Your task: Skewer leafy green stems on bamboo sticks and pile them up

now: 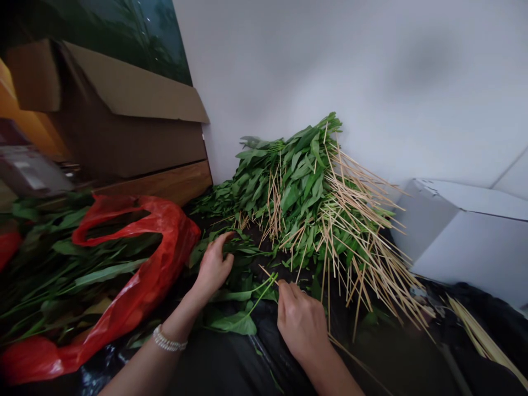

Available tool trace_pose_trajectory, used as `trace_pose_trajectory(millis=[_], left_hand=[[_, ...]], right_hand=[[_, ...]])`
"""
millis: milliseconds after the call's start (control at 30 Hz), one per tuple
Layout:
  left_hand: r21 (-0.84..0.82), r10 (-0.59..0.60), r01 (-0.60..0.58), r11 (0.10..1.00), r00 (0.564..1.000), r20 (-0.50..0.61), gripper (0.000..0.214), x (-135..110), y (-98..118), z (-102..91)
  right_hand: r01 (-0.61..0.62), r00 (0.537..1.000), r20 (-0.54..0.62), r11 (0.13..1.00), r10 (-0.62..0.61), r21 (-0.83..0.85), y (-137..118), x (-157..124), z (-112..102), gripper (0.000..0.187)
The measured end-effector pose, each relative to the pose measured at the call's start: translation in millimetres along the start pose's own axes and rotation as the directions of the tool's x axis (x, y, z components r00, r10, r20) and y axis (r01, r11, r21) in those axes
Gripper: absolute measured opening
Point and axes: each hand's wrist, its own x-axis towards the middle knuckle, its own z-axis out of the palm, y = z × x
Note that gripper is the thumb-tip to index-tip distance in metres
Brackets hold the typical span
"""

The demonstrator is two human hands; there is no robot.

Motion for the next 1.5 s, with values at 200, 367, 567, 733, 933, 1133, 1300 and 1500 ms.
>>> trace_pose_trajectory(millis=[200,367,567,733,933,1133,1300,1500], left_hand=[[0.004,0.203,-0.206,0.979,0.967,0.155,0.05,-5,2,8.1],[0.097,0.152,-0.194,0.976,0.932,0.329,0.063,-15,-9,22.5],[0.267,0.019,-0.071,0.961,0.981,0.192,0.018,-8,2,6.8],[0.266,-0.025,0.028,0.964,1.0,-0.015,0.019,-5,13,-3.2],[0.125,0.041,-0.035,0.992,0.998,-0.05,0.021,-3,12,-1.5],[-0.151,0.301,-0.266,0.952,0.901,0.313,0.034,-4,14,-3.5],[-0.218,0.381,-0.313,0.924,0.768,0.514,0.036,-7,14,-7.6],[-0.223,0.387,-0.317,0.922,0.766,0.513,0.014,-7,12,-4.5]], right_hand=[[-0.005,1.0,0.019,1.0,0.005,0.004,0,0,0,0.028],[0.001,1.0,0.023,1.0,-0.001,-0.007,-1,0,-1,0.028],[0.007,1.0,0.002,1.0,-0.007,0.001,-1,0,-1,0.028],[0.004,1.0,-0.014,1.0,-0.004,0.007,0,0,0,0.028],[0.0,1.0,-0.011,1.0,0.0,0.023,0,1,-1,0.028],[-0.005,1.0,-0.001,1.0,0.005,0.024,-1,2,-2,0.027],[-0.01,1.0,0.001,1.0,0.01,0.022,0,0,-1,0.026],[-0.003,1.0,-0.012,1.0,0.003,0.021,1,0,0,0.026]])
